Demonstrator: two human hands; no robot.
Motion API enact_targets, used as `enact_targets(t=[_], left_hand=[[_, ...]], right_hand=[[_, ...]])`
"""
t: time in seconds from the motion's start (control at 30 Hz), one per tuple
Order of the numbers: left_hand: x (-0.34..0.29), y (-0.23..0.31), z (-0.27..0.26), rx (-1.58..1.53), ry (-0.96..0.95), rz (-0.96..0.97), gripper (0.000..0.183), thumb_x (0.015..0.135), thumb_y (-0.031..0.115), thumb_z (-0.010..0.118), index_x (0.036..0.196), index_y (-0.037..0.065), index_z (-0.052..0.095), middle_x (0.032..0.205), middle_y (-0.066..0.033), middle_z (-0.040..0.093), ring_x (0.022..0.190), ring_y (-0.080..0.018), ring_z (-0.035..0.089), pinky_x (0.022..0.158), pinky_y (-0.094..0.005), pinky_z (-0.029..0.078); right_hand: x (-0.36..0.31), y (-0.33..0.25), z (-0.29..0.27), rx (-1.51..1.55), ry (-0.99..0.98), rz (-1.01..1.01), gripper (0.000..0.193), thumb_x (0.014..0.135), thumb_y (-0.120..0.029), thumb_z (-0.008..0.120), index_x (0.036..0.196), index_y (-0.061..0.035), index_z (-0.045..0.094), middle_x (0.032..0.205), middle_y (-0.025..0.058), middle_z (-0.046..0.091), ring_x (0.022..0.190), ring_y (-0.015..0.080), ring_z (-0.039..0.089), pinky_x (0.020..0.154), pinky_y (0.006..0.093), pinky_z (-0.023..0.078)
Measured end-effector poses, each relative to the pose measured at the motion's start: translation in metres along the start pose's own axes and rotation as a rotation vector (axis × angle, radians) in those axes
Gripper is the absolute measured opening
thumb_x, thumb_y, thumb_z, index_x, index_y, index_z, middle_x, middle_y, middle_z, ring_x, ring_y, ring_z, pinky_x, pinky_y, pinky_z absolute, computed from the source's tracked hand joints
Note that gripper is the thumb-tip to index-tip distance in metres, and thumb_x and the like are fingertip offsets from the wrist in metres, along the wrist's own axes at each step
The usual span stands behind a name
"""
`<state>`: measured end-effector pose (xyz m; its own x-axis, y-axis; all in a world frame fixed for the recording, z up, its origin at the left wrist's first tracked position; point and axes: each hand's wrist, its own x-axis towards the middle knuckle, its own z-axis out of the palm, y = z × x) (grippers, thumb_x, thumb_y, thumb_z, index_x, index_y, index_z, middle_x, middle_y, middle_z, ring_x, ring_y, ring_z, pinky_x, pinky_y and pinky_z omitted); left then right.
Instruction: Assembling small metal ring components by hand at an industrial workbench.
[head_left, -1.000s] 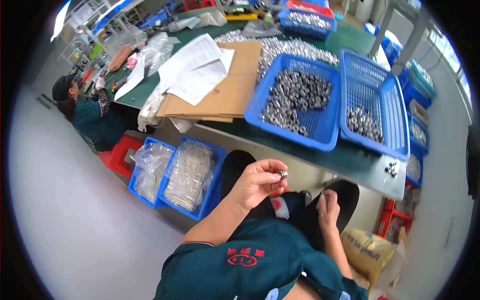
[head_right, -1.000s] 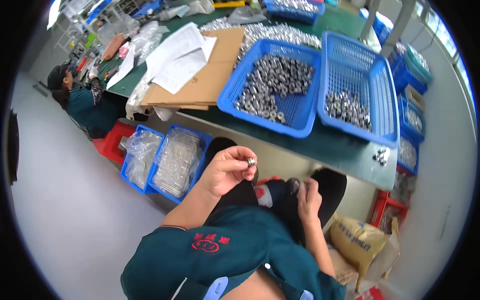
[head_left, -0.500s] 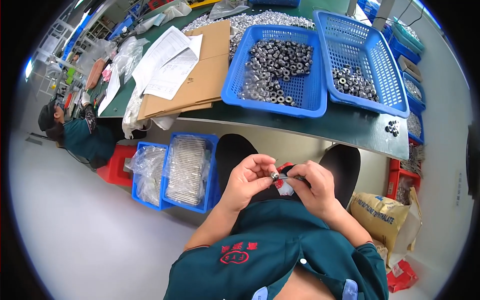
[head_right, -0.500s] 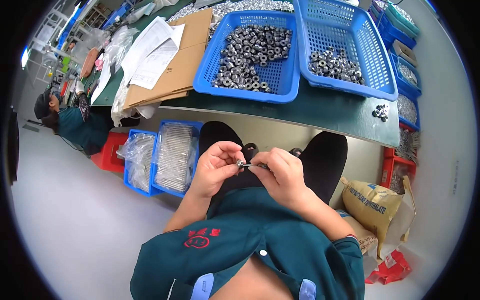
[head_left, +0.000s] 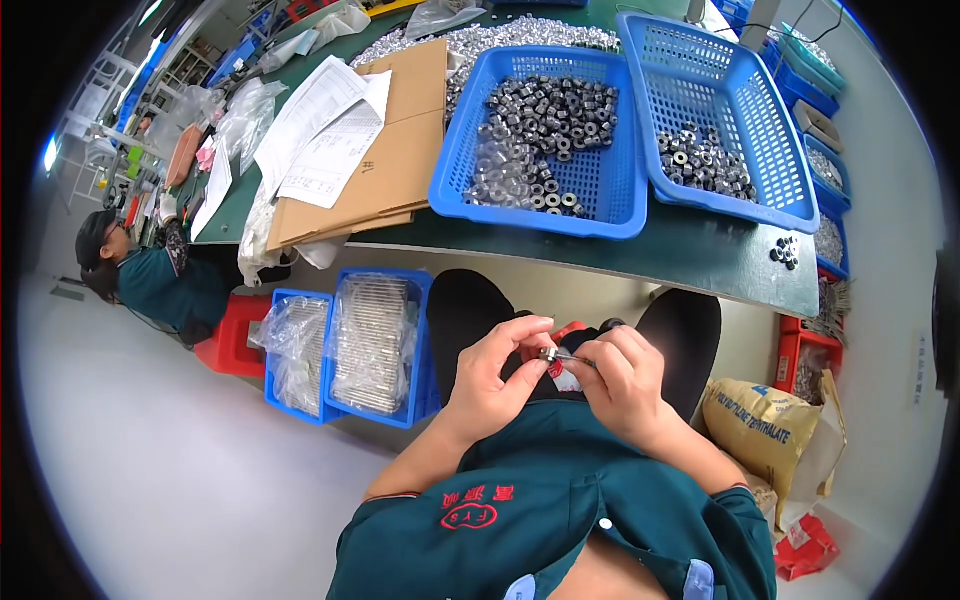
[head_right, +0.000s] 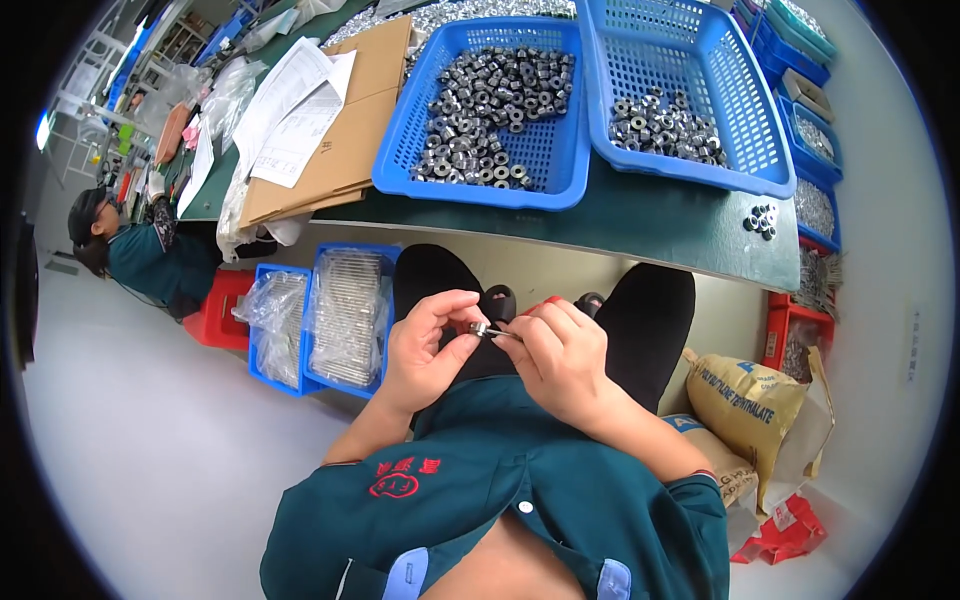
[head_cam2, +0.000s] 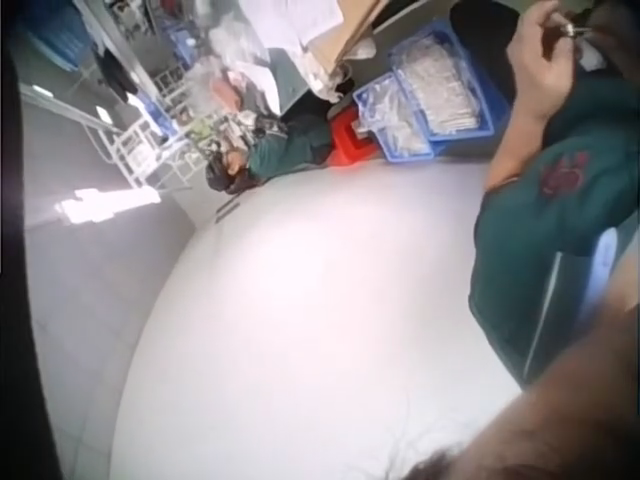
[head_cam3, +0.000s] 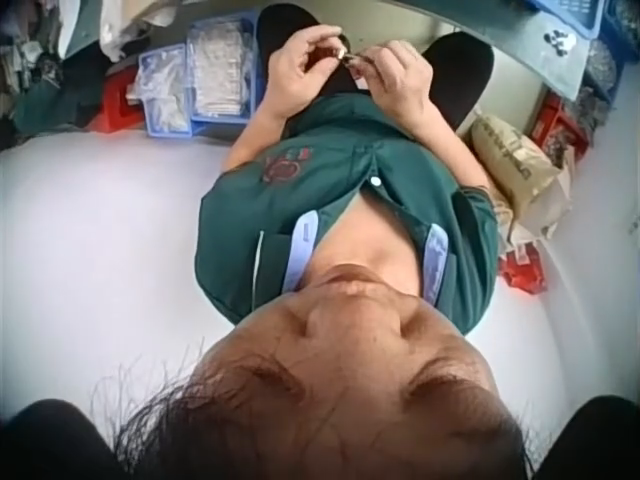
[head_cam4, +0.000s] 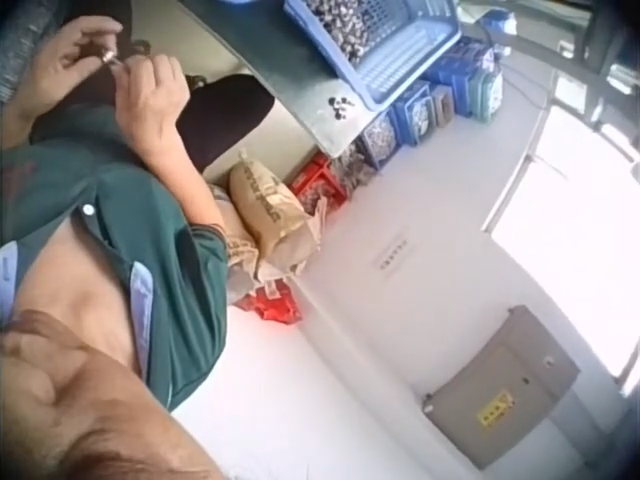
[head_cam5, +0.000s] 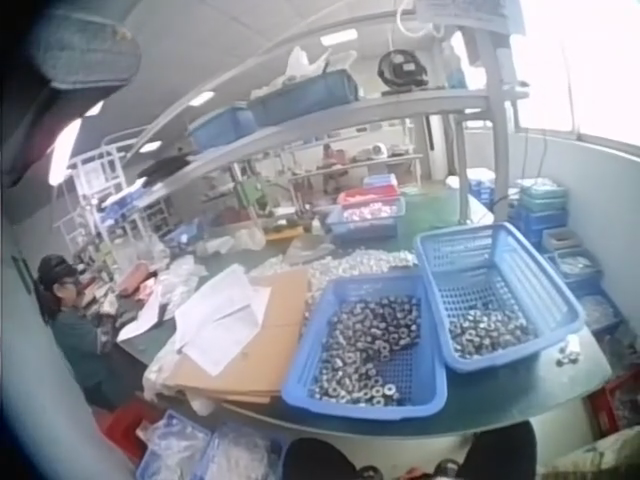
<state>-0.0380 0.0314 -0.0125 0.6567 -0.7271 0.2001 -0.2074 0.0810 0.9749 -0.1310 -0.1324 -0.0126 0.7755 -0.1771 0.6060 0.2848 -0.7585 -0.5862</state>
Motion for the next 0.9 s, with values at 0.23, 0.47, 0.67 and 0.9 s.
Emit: enact_targets(t=[0.23, 0.47, 0.67, 0.9], left_hand=[[0.015, 0.013, 0.003, 0.289, -0.045, 0.148, 0.041, 0.08, -0.01, 0.06, 0.12, -0.001, 0.053, 0.094, -0.0079, 0.063, 0.082, -0.0135, 0.061, 0.074, -0.0269, 0.051], [0.009, -0.006, 0.01, -0.306, -0.033, -0.127, 0.045, 0.079, -0.011, 0.058, 0.122, 0.001, 0.052, 0.095, -0.0073, 0.062, 0.079, -0.0116, 0.059, 0.073, -0.0252, 0.049], [0.008, -0.008, 0.007, 0.027, -0.027, -0.033, 0.049, 0.08, -0.011, 0.057, 0.126, 0.002, 0.05, 0.097, -0.0097, 0.061, 0.078, -0.0137, 0.06, 0.07, -0.0273, 0.051], [0.015, 0.004, 0.01, 0.247, -0.084, 0.075, 0.051, 0.079, -0.013, 0.058, 0.127, 0.0, 0.051, 0.096, -0.0109, 0.063, 0.084, -0.0165, 0.063, 0.075, -0.0272, 0.053]], right_hand=[[-0.006, 0.005, -0.001, 0.068, -0.008, 0.127, 0.018, 0.067, -0.002, 0.075, 0.078, -0.0036, 0.06, 0.066, 0.0067, 0.055, 0.056, 0.0232, 0.053, 0.049, 0.0331, 0.042], [-0.016, 0.007, 0.006, 0.094, 0.05, 0.061, 0.019, 0.066, -0.002, 0.075, 0.08, -0.0042, 0.063, 0.065, 0.0061, 0.055, 0.056, 0.0235, 0.053, 0.05, 0.0333, 0.042], [-0.014, 0.01, -0.009, 0.102, 0.052, 0.18, 0.016, 0.067, 0.003, 0.072, 0.079, -0.0035, 0.063, 0.064, 0.006, 0.052, 0.057, 0.02, 0.052, 0.049, 0.0311, 0.039], [-0.005, 0.012, -0.006, 0.06, 0.056, 0.055, 0.022, 0.063, -0.002, 0.077, 0.08, -0.0062, 0.064, 0.069, 0.0049, 0.055, 0.059, 0.0218, 0.054, 0.05, 0.0321, 0.044]])
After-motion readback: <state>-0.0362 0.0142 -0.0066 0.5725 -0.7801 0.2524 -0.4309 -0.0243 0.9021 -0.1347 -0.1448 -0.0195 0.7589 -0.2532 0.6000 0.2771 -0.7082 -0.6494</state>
